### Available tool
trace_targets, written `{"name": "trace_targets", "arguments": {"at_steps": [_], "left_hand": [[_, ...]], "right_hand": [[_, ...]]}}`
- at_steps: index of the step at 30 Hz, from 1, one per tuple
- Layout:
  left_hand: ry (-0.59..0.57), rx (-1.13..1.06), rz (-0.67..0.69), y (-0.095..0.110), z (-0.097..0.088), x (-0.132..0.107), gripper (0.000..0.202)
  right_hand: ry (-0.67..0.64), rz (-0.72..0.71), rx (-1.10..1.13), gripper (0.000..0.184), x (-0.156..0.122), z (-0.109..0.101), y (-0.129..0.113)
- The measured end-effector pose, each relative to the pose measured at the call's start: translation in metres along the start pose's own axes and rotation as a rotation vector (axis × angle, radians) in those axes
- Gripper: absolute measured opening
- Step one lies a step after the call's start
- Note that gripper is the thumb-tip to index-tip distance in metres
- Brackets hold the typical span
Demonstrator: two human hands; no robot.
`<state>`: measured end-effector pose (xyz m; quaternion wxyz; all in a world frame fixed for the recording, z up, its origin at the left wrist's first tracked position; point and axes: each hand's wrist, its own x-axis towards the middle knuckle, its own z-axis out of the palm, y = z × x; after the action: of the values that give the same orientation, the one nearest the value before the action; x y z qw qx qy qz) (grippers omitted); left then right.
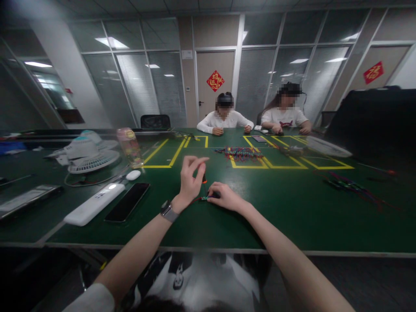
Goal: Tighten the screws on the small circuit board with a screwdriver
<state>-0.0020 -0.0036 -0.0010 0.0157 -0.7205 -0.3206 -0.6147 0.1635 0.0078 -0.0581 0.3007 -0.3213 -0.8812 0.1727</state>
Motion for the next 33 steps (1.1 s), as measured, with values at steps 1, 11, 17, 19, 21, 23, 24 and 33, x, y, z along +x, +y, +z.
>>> {"name": "trace_targets", "arguments": {"at_steps": [1,11,17,19,21,23,24,33], "left_hand": [[-0.018,-0.019,0.0,-0.0002,-0.0005,-0.0001,0.027],[-0.021,-0.047,0.026,-0.002,0.0033,0.0015,0.025],[-0.032,-0.022,0.019,-0.0009,0.0006,-0.0004,0.026],[-0.065,-0.059,0.027,-0.0015,-0.0002,-0.0001,0.032],[-0.08,-0.089,0.039,-0.0023,0.0002,0.0007,0.033],[-0.072,-0.089,0.043,-0.0028,0.0014,0.0015,0.031],[-0.062,-0.075,0.042,-0.0028,0.0021,0.0018,0.03],[-0.046,-0.019,0.018,0.0012,0.0001,0.0007,0.024]], "right_hand": [[-0.003,-0.002,-0.001,0.008,-0.0001,-0.0001,-0.0003],[-0.003,-0.003,-0.007,0.007,-0.0003,0.0002,-0.0007],[-0.005,0.005,0.0,0.008,0.0003,0.0013,0.0012],[-0.006,0.005,-0.001,0.007,0.0003,0.001,0.0007],[-0.007,0.007,-0.006,0.007,0.0003,0.0006,0.0002],[-0.007,0.01,-0.008,0.007,0.0003,0.0005,0.0003],[-0.006,0.011,-0.007,0.006,0.0003,0.0006,0.0004],[0.005,0.014,-0.005,0.006,0.0005,0.0011,-0.0008]]}}
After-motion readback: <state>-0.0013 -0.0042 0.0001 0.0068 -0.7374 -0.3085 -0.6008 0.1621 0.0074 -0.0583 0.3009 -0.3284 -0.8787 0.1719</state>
